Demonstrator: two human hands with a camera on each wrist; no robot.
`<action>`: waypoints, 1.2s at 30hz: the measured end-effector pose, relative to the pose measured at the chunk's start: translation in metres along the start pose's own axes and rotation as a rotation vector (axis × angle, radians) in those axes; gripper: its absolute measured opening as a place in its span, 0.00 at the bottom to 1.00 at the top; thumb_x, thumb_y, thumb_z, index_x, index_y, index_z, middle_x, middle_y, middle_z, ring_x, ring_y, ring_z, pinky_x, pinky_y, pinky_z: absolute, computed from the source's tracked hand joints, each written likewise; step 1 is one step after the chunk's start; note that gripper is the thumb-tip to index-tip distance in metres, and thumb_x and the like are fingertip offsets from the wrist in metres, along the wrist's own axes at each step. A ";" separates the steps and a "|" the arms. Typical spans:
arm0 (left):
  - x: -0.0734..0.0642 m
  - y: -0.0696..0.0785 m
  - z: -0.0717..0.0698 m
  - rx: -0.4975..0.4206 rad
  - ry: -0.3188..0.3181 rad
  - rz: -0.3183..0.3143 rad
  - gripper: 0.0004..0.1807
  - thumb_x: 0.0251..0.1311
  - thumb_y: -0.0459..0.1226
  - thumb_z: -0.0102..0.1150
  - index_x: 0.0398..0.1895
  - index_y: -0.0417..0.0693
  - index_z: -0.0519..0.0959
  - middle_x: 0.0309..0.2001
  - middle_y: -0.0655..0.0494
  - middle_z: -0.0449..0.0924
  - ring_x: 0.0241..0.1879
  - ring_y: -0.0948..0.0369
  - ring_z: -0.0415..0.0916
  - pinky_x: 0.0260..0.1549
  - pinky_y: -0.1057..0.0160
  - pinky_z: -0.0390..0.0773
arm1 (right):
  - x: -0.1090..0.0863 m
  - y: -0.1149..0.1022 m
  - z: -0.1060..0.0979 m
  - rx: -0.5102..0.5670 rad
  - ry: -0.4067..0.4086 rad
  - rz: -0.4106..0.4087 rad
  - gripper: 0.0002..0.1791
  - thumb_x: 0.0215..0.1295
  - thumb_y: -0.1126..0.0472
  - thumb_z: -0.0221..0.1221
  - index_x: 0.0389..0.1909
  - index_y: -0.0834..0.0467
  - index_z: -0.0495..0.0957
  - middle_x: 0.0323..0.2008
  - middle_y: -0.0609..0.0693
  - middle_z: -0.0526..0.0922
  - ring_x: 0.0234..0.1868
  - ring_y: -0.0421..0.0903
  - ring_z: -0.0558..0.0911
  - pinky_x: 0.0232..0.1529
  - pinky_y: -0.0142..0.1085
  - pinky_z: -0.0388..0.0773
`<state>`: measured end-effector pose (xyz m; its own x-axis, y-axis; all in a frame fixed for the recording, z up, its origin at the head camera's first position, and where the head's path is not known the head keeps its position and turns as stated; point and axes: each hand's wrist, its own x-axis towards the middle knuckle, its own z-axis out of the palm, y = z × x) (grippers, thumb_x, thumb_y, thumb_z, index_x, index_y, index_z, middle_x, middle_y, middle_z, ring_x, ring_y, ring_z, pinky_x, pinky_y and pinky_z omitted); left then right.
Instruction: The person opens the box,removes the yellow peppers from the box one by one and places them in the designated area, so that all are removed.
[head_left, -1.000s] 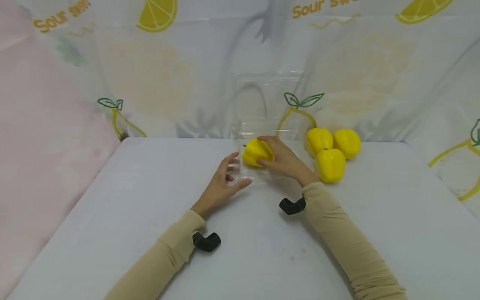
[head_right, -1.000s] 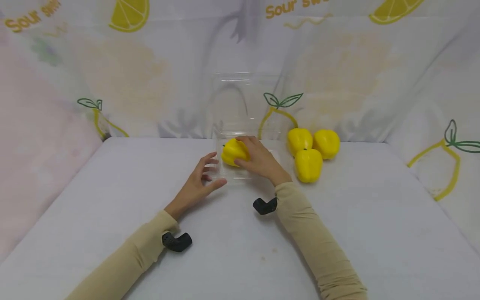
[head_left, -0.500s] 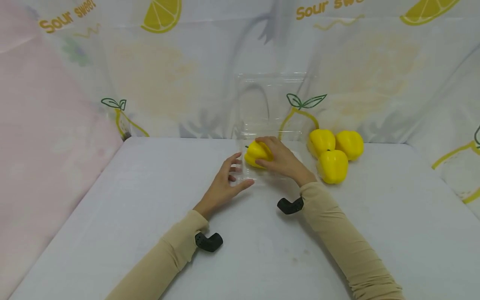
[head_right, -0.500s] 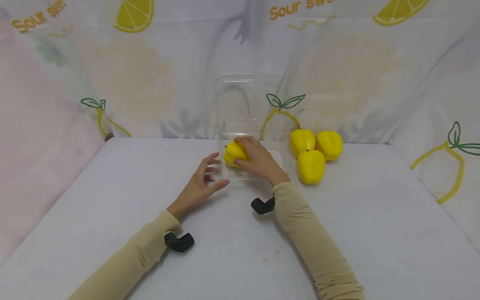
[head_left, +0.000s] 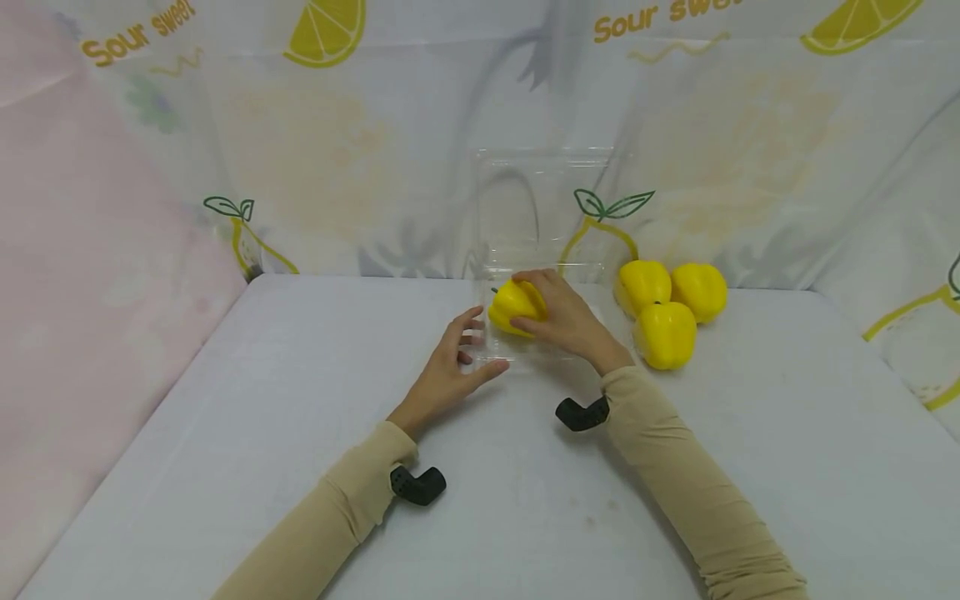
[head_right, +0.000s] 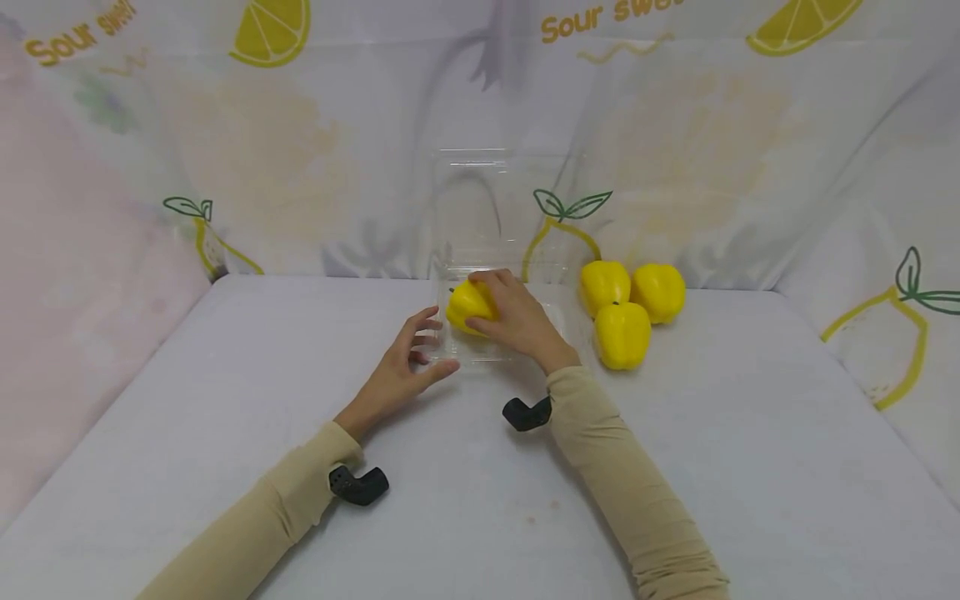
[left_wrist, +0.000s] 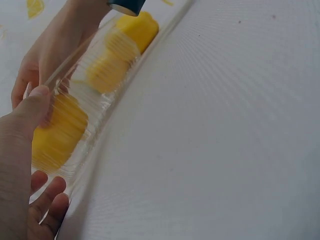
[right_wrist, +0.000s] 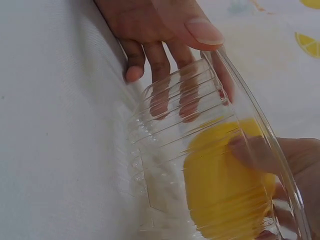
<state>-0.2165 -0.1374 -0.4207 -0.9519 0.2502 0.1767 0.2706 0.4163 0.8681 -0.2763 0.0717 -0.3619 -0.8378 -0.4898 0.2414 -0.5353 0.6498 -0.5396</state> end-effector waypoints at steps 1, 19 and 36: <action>0.000 0.000 0.000 0.002 0.001 0.004 0.46 0.51 0.57 0.64 0.71 0.68 0.50 0.61 0.59 0.66 0.53 0.60 0.70 0.51 0.59 0.74 | 0.000 0.000 0.000 0.001 0.009 -0.001 0.34 0.58 0.55 0.65 0.63 0.55 0.64 0.61 0.57 0.67 0.59 0.54 0.70 0.65 0.50 0.65; -0.001 0.002 -0.001 0.030 0.002 0.016 0.48 0.53 0.55 0.64 0.73 0.62 0.49 0.63 0.55 0.65 0.55 0.58 0.69 0.51 0.58 0.75 | -0.009 0.000 -0.012 0.050 0.127 -0.055 0.37 0.55 0.56 0.67 0.64 0.58 0.63 0.59 0.57 0.67 0.57 0.53 0.69 0.63 0.49 0.68; 0.000 0.002 -0.001 0.037 0.005 0.031 0.47 0.56 0.51 0.64 0.74 0.61 0.48 0.64 0.52 0.64 0.58 0.56 0.67 0.51 0.57 0.75 | -0.021 0.003 -0.019 0.061 0.156 -0.038 0.35 0.56 0.57 0.66 0.64 0.58 0.63 0.60 0.58 0.66 0.59 0.53 0.68 0.64 0.49 0.66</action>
<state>-0.2163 -0.1374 -0.4185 -0.9438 0.2591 0.2052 0.3046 0.4408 0.8444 -0.2627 0.0944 -0.3535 -0.8260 -0.4145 0.3820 -0.5636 0.5934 -0.5747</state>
